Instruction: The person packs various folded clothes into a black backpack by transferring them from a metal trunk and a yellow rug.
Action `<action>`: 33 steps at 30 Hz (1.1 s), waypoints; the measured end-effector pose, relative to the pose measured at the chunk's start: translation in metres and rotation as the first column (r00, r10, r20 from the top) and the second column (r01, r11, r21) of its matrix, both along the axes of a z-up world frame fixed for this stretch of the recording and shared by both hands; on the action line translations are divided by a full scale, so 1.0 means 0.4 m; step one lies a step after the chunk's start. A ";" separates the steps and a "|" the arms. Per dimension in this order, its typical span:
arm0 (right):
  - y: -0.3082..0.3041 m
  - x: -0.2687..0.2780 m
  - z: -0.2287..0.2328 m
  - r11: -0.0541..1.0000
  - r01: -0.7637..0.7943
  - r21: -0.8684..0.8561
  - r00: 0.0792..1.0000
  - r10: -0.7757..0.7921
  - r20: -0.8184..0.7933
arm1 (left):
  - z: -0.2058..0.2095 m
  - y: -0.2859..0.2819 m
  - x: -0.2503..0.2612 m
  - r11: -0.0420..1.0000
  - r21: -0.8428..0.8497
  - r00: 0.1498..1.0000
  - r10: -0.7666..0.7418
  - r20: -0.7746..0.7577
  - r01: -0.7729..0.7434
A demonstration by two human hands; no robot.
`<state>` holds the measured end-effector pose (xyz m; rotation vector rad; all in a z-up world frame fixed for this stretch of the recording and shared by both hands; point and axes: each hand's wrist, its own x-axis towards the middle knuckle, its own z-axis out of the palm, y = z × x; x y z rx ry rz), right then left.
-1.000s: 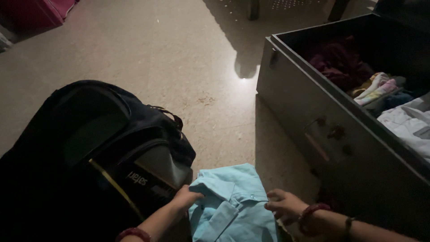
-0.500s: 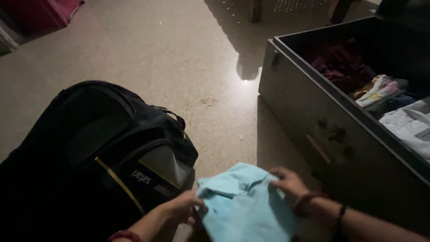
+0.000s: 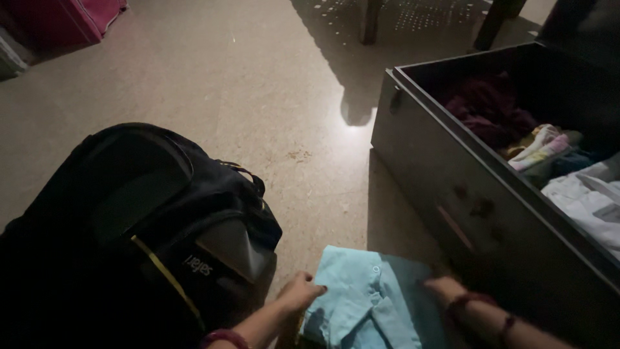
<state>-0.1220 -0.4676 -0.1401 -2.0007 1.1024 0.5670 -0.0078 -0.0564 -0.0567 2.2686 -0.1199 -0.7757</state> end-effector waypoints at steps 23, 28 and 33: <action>0.090 -0.022 0.062 0.793 0.238 0.560 0.943 -0.327 0.061 | -0.025 -0.055 -0.022 0.931 -0.359 0.996 -0.080 -0.041 0.060; 0.048 -0.033 0.070 0.758 0.159 0.632 0.930 -0.331 0.163 | 0.101 -0.046 -0.065 0.991 -0.042 0.989 -0.126 0.074 0.130; 0.087 -0.028 0.211 0.749 0.173 0.640 0.950 -0.299 0.094 | 0.199 -0.011 -0.104 0.981 -0.008 0.977 -0.190 0.101 0.192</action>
